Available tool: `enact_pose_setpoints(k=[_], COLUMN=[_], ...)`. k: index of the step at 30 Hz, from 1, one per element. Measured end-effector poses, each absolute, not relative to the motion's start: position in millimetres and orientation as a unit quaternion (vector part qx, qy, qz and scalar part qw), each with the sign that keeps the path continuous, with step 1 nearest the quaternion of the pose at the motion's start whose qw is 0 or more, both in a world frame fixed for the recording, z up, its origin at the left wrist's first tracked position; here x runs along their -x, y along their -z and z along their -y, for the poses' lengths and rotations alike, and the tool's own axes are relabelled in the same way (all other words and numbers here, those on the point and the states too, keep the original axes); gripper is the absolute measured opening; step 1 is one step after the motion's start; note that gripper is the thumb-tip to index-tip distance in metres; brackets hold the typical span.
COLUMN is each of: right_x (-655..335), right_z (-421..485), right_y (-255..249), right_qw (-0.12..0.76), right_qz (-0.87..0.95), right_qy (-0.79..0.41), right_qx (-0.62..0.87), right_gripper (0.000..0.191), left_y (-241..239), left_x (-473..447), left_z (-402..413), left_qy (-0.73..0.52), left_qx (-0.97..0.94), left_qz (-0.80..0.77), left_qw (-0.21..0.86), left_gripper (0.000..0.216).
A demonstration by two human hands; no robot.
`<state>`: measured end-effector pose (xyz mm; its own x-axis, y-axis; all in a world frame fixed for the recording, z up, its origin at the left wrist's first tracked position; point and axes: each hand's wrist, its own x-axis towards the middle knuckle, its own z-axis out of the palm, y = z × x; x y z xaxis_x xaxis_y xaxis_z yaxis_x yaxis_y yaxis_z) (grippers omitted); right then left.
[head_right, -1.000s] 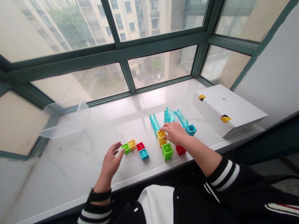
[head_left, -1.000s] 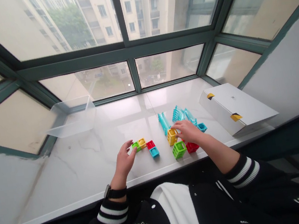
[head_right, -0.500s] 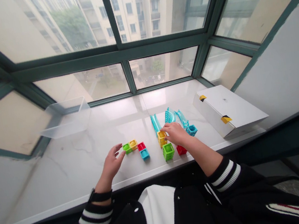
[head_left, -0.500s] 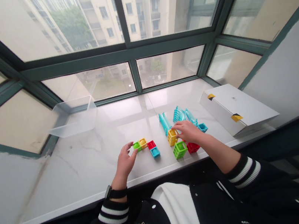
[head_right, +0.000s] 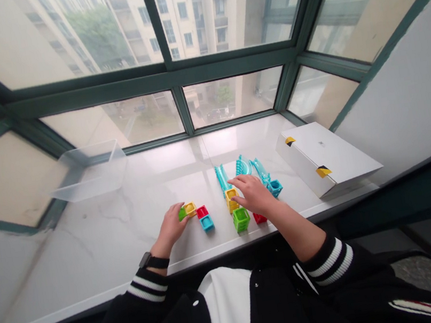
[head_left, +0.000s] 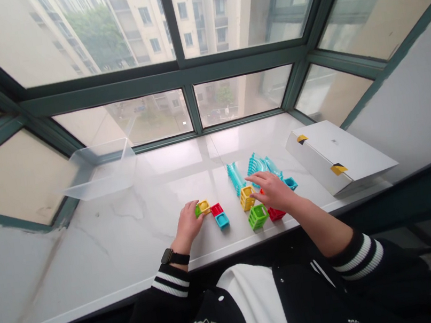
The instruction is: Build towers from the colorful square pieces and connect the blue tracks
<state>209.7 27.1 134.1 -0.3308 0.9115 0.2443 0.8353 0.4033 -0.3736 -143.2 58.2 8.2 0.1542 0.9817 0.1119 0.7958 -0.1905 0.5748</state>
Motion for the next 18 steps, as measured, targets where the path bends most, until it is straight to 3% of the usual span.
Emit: enact_pose_setpoints(k=[5,9,13,18], right_x=[-165.0,-113.2,-76.3,-64.3], right_z=[20.0,37.8,31.0,29.8], right_y=[-159.9,-135.0,-82.7,-42.8], right_qw=[0.333,0.235,0.092,0.074], right_qz=[0.807,0.85,0.807,0.77], right_qy=[-0.141,-0.248,-0.282,-0.311], right_qx=[0.467,0.401,0.511,0.552], right_gripper=[0.03,0.042,0.078,0.078], left_y=[-5.3,-5.3,-7.6,-7.8], left_x=[142.9,148.3,153.3,157.5], left_z=[-58.6,-54.3,-46.0,-25.9], left_qy=[-0.19,-0.189,-0.184,-0.19], left_qx=[-0.748,-0.75,-0.736,-0.713], left_qz=[-0.614,-0.612,-0.623,-0.64], left_qw=[0.167,0.164,0.189,0.214], left_gripper=[0.043,0.04,0.041,0.043])
